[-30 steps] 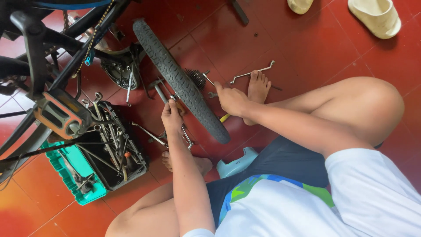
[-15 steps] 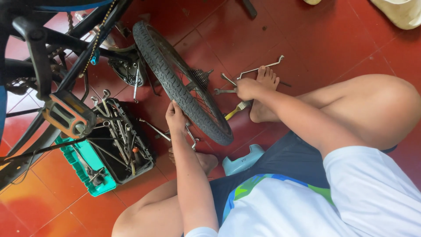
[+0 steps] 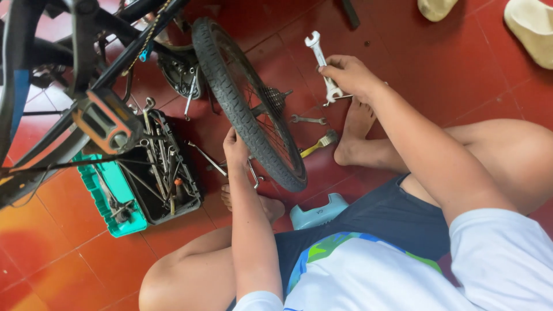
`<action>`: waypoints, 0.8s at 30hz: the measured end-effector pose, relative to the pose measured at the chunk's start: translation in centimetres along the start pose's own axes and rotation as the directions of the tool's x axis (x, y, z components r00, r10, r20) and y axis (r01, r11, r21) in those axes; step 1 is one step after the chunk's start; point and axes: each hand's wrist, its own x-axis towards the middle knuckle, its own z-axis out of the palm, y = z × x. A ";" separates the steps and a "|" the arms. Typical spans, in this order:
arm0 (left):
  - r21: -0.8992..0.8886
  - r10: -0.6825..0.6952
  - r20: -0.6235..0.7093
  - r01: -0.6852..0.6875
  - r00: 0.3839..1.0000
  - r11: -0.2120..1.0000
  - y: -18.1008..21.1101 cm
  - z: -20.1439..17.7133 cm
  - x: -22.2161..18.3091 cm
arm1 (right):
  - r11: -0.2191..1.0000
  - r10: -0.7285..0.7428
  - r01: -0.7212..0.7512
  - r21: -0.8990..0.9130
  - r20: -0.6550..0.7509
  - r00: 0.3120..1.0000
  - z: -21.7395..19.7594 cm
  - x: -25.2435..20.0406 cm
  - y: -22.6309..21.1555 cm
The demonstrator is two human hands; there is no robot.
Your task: Cleaning the bicycle frame and chain with a brush and then using wrenches to work on the rear wheel assembly.
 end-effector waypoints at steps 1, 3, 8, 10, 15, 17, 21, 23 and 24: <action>0.053 0.045 0.005 -0.045 0.999 0.998 -0.3 -0.2 0.1 | 0.994 -0.106 0.106 0.022 -0.028 0.994 0.5 -0.1 0.2; 0.102 0.085 -0.009 -0.084 0.996 0.991 -0.5 -0.3 0.0 | 0.976 -0.210 0.212 0.040 -0.035 0.977 1.6 -0.3 0.6; 0.158 0.086 0.010 -0.086 0.996 0.984 -0.1 0.3 -0.4 | 0.799 -0.597 0.591 -0.111 -0.260 0.759 4.7 -3.9 -1.6; 0.153 0.102 0.028 -0.105 0.994 0.983 -0.2 0.3 -0.4 | 0.806 -0.591 0.575 -0.142 -0.254 0.765 5.6 -4.9 -2.0; 0.084 0.132 -0.017 -0.130 0.991 0.988 -1.4 0.6 0.7 | 0.833 -0.552 0.506 -0.226 -0.262 0.792 7.3 -3.7 0.2; 0.071 0.126 -0.020 -0.124 0.992 0.990 -1.5 0.7 0.9 | 0.775 -0.631 0.596 -0.208 -0.245 0.736 7.6 -4.0 0.4; 0.081 0.105 -0.041 -0.102 0.994 0.992 -1.7 0.7 1.0 | 0.718 -0.694 0.675 -0.169 -0.243 0.677 8.1 -4.6 0.8; 0.102 0.092 -0.047 -0.087 0.995 0.991 -1.8 0.7 1.2 | 0.613 -0.790 0.748 -0.256 -0.230 0.569 8.4 -4.1 1.9; 0.100 0.091 -0.052 -0.086 0.994 0.991 -1.7 0.7 1.0 | 0.612 -0.791 0.749 -0.254 -0.225 0.570 8.5 -4.1 2.0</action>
